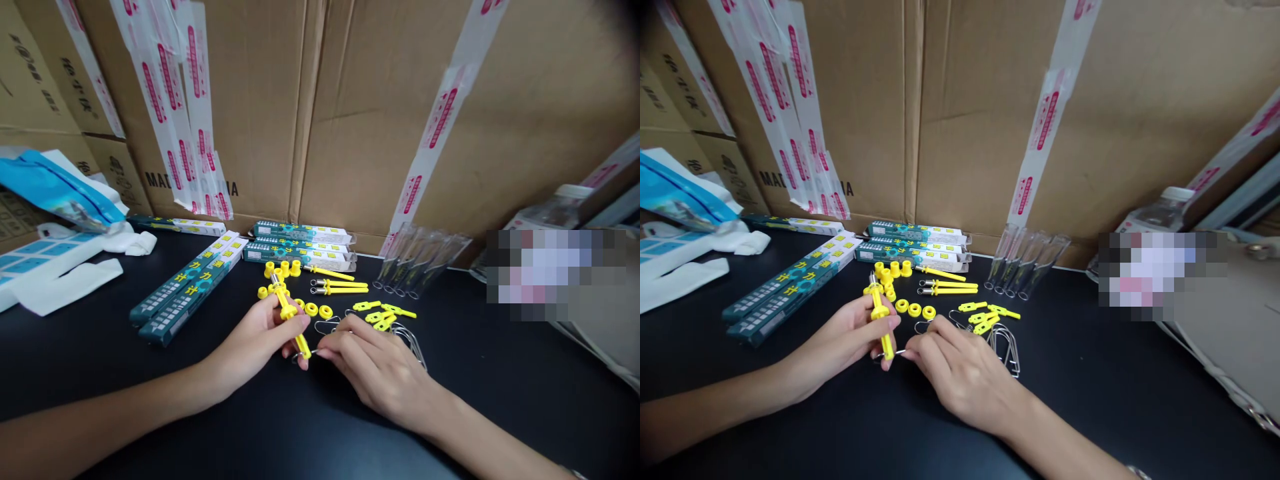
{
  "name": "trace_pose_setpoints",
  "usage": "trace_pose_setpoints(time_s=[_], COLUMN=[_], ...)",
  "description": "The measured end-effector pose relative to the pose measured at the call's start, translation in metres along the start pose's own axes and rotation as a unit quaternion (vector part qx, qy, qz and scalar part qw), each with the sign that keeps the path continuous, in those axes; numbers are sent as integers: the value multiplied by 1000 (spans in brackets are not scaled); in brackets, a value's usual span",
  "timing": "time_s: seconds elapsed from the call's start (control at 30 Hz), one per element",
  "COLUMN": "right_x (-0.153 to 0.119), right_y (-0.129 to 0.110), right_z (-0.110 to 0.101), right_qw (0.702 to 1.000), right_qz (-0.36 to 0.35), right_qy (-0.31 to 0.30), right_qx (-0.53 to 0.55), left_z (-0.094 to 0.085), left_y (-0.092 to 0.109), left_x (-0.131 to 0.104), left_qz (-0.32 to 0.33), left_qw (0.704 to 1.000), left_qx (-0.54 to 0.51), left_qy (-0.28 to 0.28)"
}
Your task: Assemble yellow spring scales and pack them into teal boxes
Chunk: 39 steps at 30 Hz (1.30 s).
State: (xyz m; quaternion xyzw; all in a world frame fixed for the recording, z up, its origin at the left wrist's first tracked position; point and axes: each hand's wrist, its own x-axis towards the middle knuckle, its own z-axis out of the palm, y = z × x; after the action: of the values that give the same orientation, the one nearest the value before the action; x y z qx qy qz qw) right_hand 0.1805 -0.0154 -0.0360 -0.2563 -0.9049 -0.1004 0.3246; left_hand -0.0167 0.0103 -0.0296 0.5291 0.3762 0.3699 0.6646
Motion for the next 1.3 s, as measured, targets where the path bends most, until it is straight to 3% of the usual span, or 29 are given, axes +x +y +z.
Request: trace_pose_setpoints(time_s=[0.13,0.37,0.6,1.03,1.3], right_x=[2,1,1,0,2], right_y=[-2,-8,-17,-18,-4], right_z=[-1,-4,-3,-3,-6], right_qw=[999,987,978,976,997], right_qz=[30,-81,-69,-63,-13], right_qy=[2,-29,-12,-1,-28], right_qx=[36,-132,-196,-208,-74], left_z=[-1,6,13,13,10], left_y=[-1,-3,7,5,1], left_x=[-1,-10,-13,-11,-8], left_qz=[-13,-58,-65,-62,-60], left_qw=[1000,997,993,993,994], left_qx=[26,-47,-93,-105,-92], left_qy=[2,-6,26,3,-13])
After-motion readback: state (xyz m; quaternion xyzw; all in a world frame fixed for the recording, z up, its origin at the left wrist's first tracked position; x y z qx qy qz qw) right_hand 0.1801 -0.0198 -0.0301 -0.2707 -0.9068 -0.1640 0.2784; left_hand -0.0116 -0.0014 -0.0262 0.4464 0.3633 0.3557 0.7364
